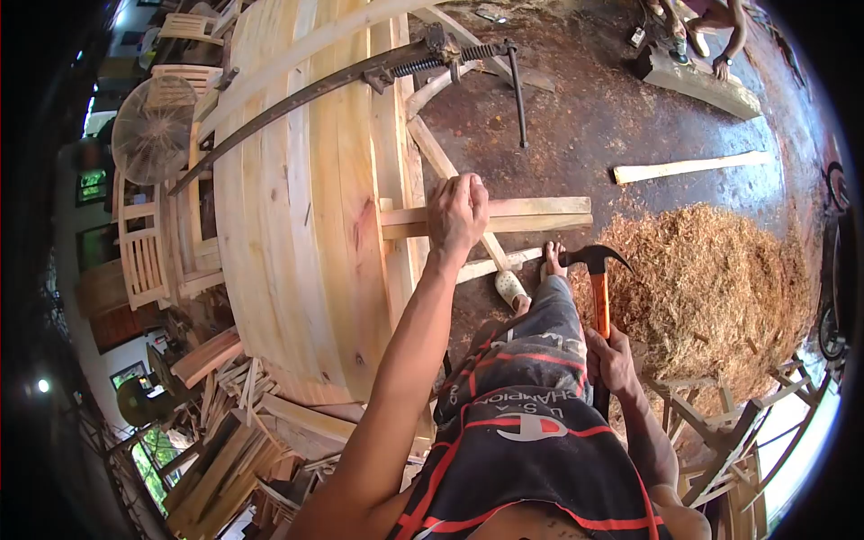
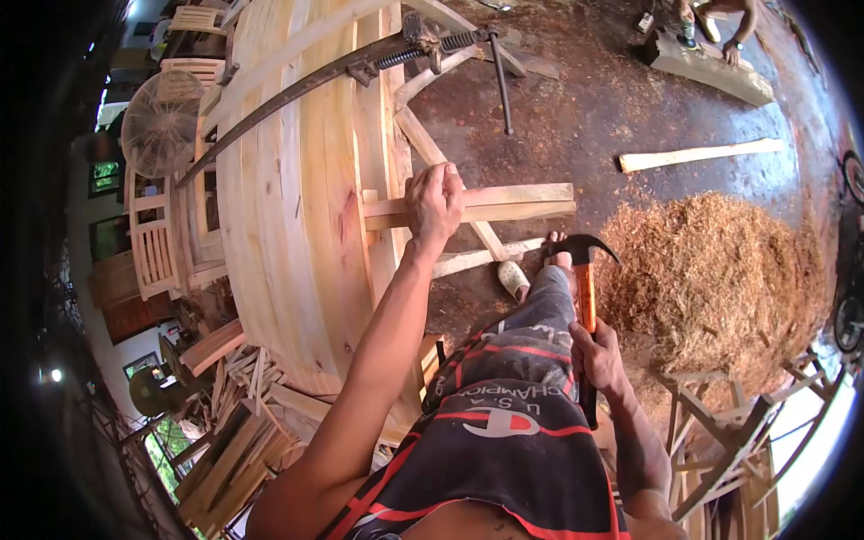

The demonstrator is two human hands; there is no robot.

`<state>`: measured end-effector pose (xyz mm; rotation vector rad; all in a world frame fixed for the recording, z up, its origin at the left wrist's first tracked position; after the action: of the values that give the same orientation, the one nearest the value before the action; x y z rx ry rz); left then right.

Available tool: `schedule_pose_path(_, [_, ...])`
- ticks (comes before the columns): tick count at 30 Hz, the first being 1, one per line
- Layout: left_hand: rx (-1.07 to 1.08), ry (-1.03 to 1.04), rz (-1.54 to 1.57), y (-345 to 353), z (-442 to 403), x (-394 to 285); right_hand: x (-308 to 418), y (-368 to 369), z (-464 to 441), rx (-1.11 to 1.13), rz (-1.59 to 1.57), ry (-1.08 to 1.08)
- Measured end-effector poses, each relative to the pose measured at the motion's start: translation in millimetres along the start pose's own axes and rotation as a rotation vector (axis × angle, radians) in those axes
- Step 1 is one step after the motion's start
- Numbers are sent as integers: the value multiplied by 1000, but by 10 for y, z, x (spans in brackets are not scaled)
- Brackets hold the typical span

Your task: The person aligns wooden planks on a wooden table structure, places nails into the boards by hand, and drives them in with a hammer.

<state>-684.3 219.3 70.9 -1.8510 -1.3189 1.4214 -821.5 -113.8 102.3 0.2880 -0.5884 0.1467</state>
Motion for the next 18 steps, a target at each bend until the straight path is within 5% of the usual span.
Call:
schedule_pose_path(11, [59, -35, -62, 38, 8, 27, -597, 42, 492, -55, 87, 27])
schedule_pose_path(13, [-47, -152, 284, 41, 12, 111, -542, 66, 554, -48, 112, 29])
schedule_pose_path(14, [59, -434, 606, -201, -33, -29, -504, 74, 593, -48, 174, 7])
schedule_pose_path(15, [45, -428, 608, -263, 25, 55, -486, 80, 622, -51, 236, -15])
schedule_pose_path(18, [-360, -679, 1452, -494, 301, 421, -515, 41, 663, -74, 274, -67])
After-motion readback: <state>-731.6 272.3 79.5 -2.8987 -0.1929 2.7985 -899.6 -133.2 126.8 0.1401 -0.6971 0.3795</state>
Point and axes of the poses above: each hand's wrist, its own z-axis away from the middle knuckle, its own y-axis out of the palm, x = y × z, the point moved 2 cm from there along -z, towards the middle knuckle, and after that the axes turned 2 degrees about z, right-handed, at the moved point
